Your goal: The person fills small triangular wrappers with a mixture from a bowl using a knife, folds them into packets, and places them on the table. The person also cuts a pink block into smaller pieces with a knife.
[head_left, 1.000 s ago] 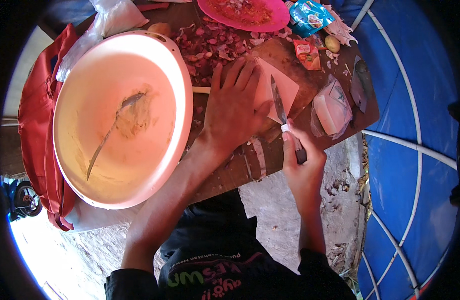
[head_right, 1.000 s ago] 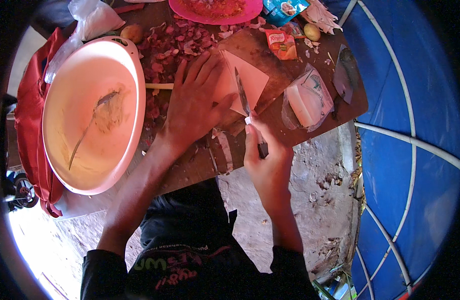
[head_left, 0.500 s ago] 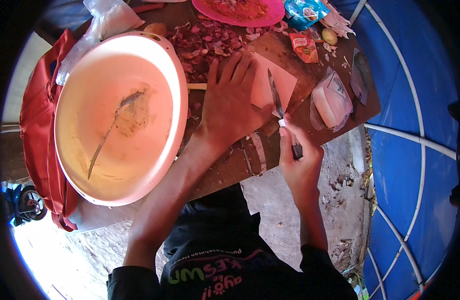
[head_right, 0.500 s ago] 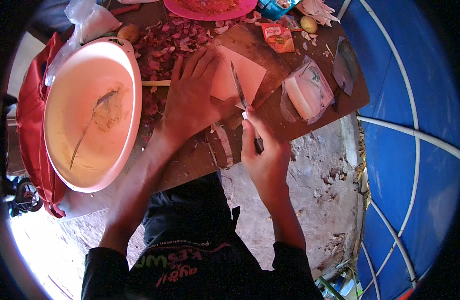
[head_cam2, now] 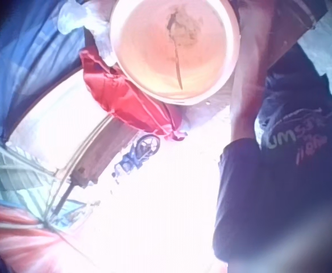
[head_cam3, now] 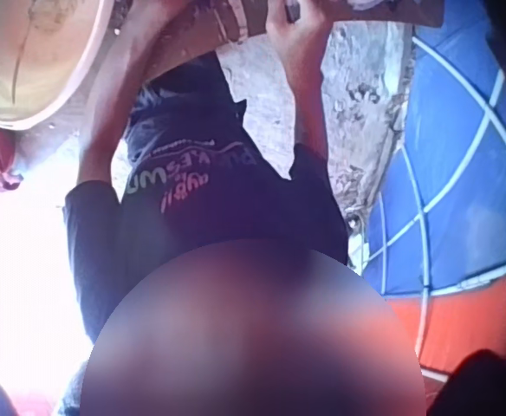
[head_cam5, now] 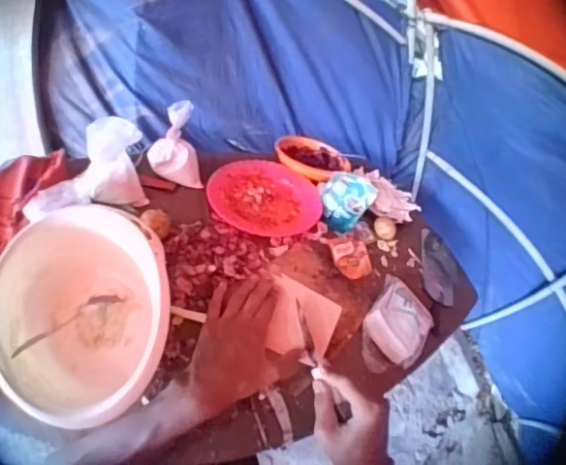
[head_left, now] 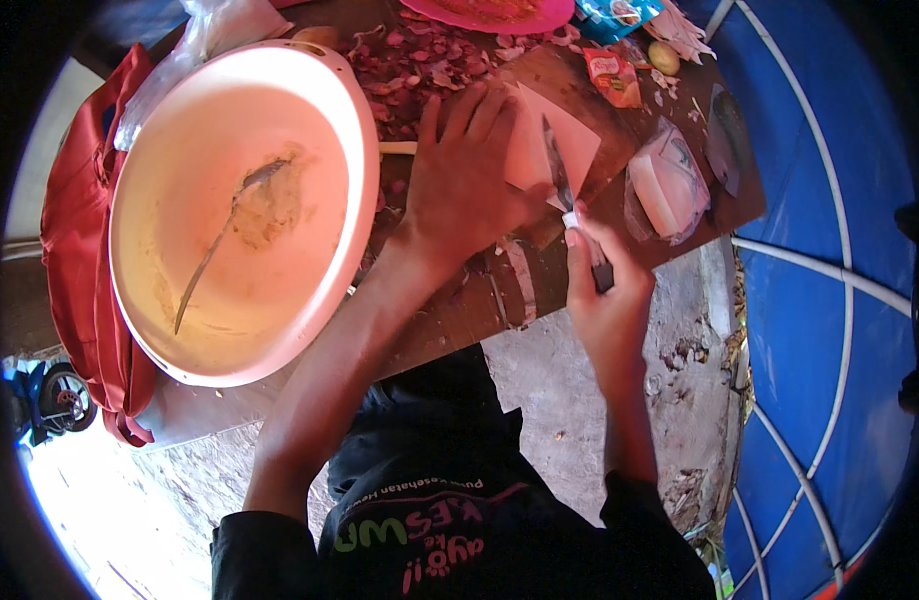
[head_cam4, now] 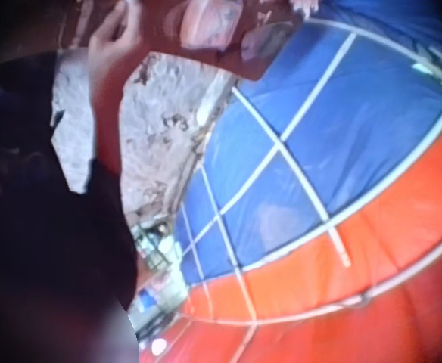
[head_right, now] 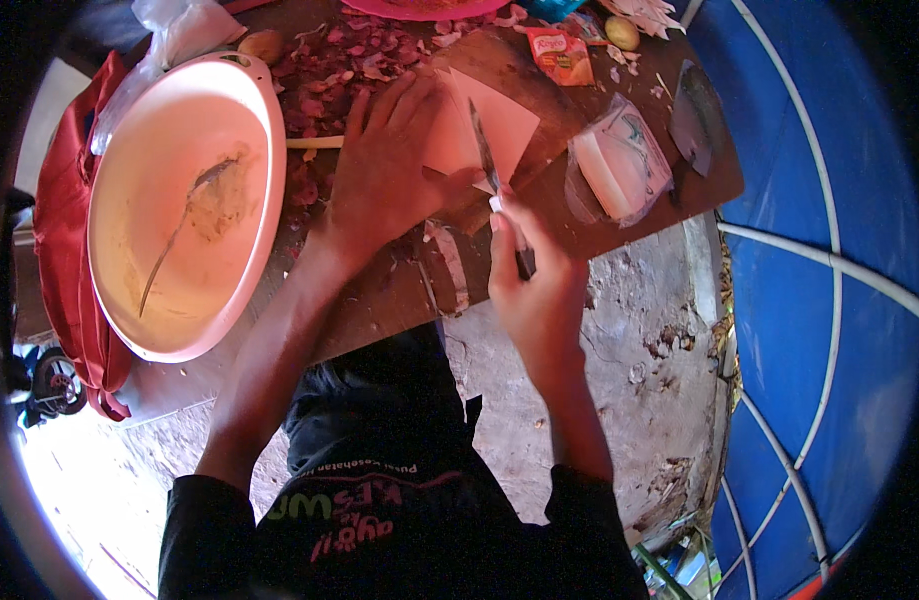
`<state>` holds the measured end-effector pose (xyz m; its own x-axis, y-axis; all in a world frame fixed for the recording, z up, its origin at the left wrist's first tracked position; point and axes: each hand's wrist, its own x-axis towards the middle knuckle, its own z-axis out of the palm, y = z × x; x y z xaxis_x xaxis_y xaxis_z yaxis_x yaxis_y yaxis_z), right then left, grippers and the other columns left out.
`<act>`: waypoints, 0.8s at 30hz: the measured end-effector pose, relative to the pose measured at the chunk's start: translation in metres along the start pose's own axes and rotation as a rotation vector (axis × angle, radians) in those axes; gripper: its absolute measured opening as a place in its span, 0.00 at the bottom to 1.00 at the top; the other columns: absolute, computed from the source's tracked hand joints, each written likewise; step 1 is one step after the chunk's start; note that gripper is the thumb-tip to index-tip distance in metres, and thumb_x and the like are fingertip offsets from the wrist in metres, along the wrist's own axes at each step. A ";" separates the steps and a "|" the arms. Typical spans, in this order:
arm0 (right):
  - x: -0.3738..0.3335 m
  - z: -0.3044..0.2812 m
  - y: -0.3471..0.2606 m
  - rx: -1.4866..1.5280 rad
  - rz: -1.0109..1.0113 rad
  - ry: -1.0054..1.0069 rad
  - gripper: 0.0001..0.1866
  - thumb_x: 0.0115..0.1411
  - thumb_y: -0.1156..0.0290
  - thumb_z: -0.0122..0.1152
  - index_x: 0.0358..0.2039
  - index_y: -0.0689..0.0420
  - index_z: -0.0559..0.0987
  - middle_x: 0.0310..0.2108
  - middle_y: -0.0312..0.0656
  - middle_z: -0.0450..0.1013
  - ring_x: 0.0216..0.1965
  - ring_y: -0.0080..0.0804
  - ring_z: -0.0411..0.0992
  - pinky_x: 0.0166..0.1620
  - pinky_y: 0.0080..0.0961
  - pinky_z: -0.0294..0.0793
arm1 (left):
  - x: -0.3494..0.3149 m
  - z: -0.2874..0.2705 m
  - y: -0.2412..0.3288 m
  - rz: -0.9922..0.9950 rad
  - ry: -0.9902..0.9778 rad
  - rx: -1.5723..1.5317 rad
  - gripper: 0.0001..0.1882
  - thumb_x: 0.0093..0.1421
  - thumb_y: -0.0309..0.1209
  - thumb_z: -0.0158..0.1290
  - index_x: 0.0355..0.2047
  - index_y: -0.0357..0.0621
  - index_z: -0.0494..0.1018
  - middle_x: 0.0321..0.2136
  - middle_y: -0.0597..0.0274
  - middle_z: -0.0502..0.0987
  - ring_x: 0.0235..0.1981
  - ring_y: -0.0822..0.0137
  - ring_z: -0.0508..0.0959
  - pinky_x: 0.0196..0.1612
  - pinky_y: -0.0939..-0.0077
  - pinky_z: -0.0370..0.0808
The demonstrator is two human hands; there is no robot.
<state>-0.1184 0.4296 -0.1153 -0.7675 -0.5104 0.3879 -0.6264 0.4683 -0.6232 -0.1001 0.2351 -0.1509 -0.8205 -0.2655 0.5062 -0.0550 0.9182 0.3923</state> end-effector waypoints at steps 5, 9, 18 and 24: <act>0.008 -0.031 -0.015 -0.069 0.105 -0.165 0.12 0.65 0.72 0.63 0.48 0.59 0.83 0.39 0.53 0.82 0.42 0.51 0.81 0.41 0.35 0.79 | 0.002 -0.002 -0.001 0.030 0.009 -0.027 0.46 0.52 0.56 0.65 0.63 0.39 0.67 0.63 0.54 0.69 0.69 0.57 0.63 0.71 0.49 0.55; -0.005 -0.033 -0.028 -0.114 0.117 -0.137 0.12 0.65 0.73 0.64 0.48 0.58 0.84 0.36 0.53 0.82 0.38 0.50 0.82 0.38 0.35 0.79 | 0.001 -0.001 -0.002 0.021 0.025 -0.010 0.46 0.52 0.56 0.65 0.63 0.38 0.67 0.63 0.55 0.69 0.69 0.57 0.64 0.70 0.48 0.56; 0.003 -0.023 -0.011 0.023 0.041 -0.096 0.11 0.66 0.75 0.62 0.48 0.61 0.82 0.36 0.54 0.82 0.39 0.47 0.84 0.39 0.33 0.80 | 0.001 0.002 -0.003 0.038 0.016 -0.029 0.46 0.52 0.56 0.65 0.64 0.40 0.66 0.66 0.55 0.67 0.69 0.57 0.63 0.70 0.46 0.56; -0.019 -0.056 -0.035 0.034 0.328 -0.231 0.13 0.66 0.75 0.63 0.50 0.63 0.82 0.41 0.56 0.82 0.43 0.33 0.83 0.42 0.26 0.78 | 0.003 0.004 -0.004 0.041 0.062 -0.052 0.46 0.48 0.54 0.68 0.61 0.39 0.68 0.63 0.55 0.69 0.68 0.57 0.64 0.69 0.43 0.56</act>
<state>-0.0894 0.4635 -0.0623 -0.8726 -0.4885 0.0046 -0.3456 0.6107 -0.7124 -0.1044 0.2319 -0.1538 -0.7848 -0.2473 0.5683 0.0088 0.9124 0.4093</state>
